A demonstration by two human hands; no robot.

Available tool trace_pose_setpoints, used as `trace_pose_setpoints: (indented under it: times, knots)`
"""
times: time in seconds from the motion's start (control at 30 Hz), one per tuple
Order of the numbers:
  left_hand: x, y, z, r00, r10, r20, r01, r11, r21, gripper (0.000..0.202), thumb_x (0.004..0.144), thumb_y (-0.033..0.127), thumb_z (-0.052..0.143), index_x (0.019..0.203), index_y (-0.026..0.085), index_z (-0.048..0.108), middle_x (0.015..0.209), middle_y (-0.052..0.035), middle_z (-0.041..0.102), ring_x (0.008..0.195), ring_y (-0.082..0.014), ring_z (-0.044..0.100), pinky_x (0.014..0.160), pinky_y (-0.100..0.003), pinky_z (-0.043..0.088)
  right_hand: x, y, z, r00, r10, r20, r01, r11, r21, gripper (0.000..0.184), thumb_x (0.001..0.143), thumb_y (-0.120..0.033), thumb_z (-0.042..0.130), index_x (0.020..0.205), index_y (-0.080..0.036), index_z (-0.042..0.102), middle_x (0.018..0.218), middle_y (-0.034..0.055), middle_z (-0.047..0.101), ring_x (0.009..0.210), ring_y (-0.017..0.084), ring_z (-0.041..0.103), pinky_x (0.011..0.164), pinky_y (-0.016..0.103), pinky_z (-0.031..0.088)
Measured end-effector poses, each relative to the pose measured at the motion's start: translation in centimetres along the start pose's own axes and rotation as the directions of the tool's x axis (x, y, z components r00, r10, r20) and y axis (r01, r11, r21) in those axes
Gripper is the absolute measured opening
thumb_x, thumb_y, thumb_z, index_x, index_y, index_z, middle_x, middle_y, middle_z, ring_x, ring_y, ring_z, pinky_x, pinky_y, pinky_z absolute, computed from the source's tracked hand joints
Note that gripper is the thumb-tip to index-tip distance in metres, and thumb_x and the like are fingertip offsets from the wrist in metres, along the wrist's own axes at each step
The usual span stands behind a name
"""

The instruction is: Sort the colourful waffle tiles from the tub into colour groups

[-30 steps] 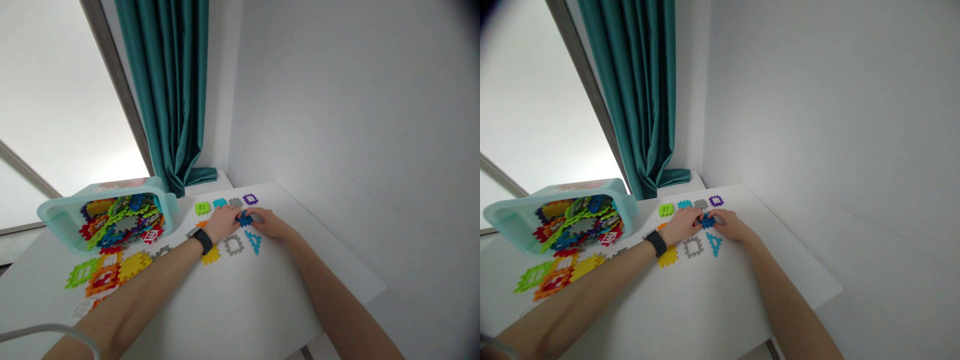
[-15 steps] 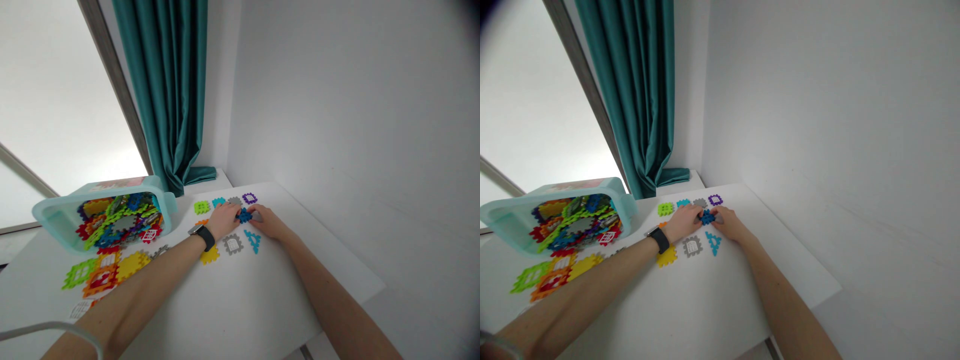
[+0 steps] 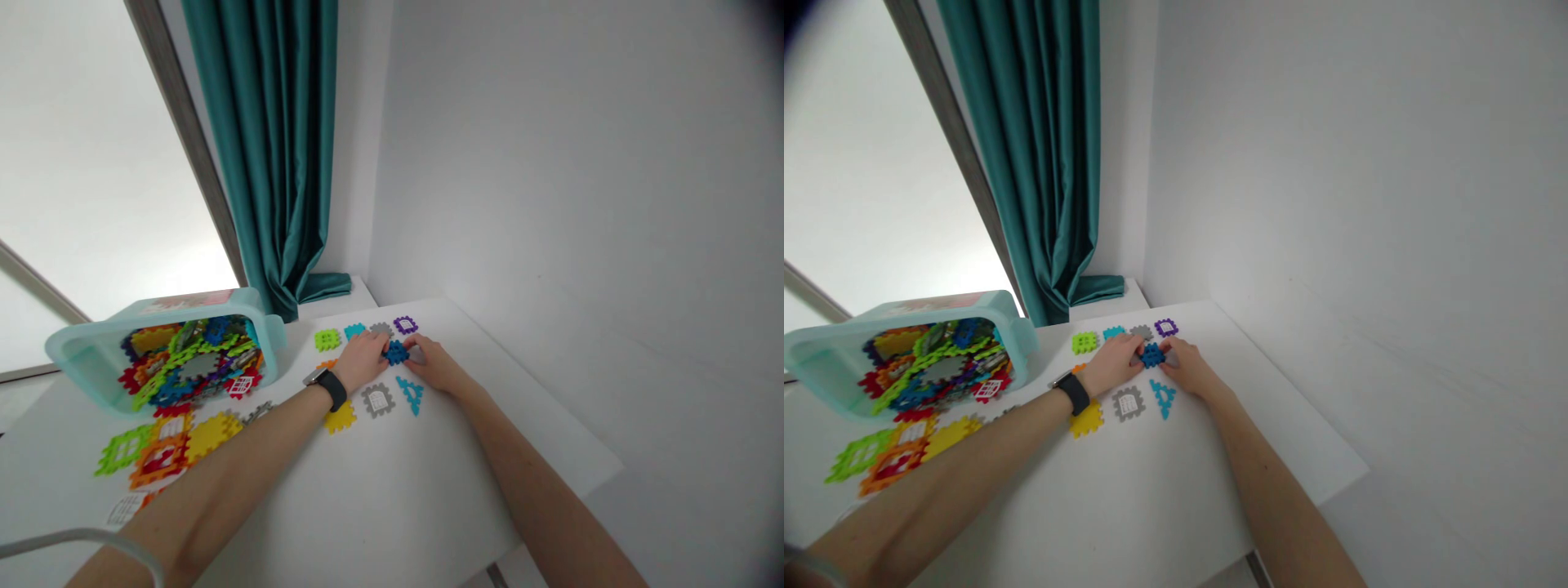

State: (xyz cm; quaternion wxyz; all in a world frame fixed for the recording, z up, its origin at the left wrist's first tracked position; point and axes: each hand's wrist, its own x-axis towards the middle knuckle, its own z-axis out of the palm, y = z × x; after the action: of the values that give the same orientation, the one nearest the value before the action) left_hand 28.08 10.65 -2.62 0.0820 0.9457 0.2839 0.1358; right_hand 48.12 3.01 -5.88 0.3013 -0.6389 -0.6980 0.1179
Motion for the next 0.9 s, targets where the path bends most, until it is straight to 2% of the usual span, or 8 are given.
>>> trace_pose_setpoints:
  times: [0.47, 0.73, 0.9]
  knots:
    - [-0.1, 0.0, 0.2, 1.000, -0.015, -0.022, 0.014, 0.999, -0.036, 0.016, 0.083, 0.019, 0.063, 0.098, 0.020, 0.056, 0.099, -0.0087, 0.067, 0.102, -0.0278, 0.061, 0.089, -0.038, 0.046, 0.0, 0.2, 0.2, 0.999, 0.021, -0.036, -0.018, 0.997, 0.069, 0.028, 0.076, -0.012, 0.066, 0.101, -0.021, 0.059, 0.105, 0.0056, 0.070, 0.101, 0.023, 0.064, 0.093, 0.040, 0.045]
    - [-0.6, -0.1, -0.8, 0.999, -0.013, -0.051, 0.009, 0.997, -0.079, 0.020, 0.083, 0.026, 0.067, 0.099, 0.020, 0.057, 0.104, -0.0084, 0.066, 0.101, -0.0265, 0.061, 0.089, -0.038, 0.047, -0.5, 0.3, 0.2, 0.996, 0.037, -0.087, -0.026, 0.992, 0.124, 0.020, 0.080, -0.022, 0.060, 0.100, -0.021, 0.058, 0.100, 0.0042, 0.068, 0.093, 0.020, 0.063, 0.087, 0.036, 0.049]
    - [-1.0, 0.1, -1.9, 0.992, -0.017, -0.125, 0.001, 0.992, -0.129, 0.017, 0.084, 0.029, 0.066, 0.097, 0.021, 0.058, 0.101, -0.0072, 0.065, 0.100, -0.0265, 0.061, 0.089, -0.039, 0.047, -0.8, -0.5, -0.4, 0.992, 0.031, -0.120, -0.015, 0.990, 0.137, 0.019, 0.084, -0.026, 0.057, 0.102, -0.023, 0.059, 0.105, 0.0052, 0.068, 0.102, 0.021, 0.063, 0.092, 0.040, 0.048]
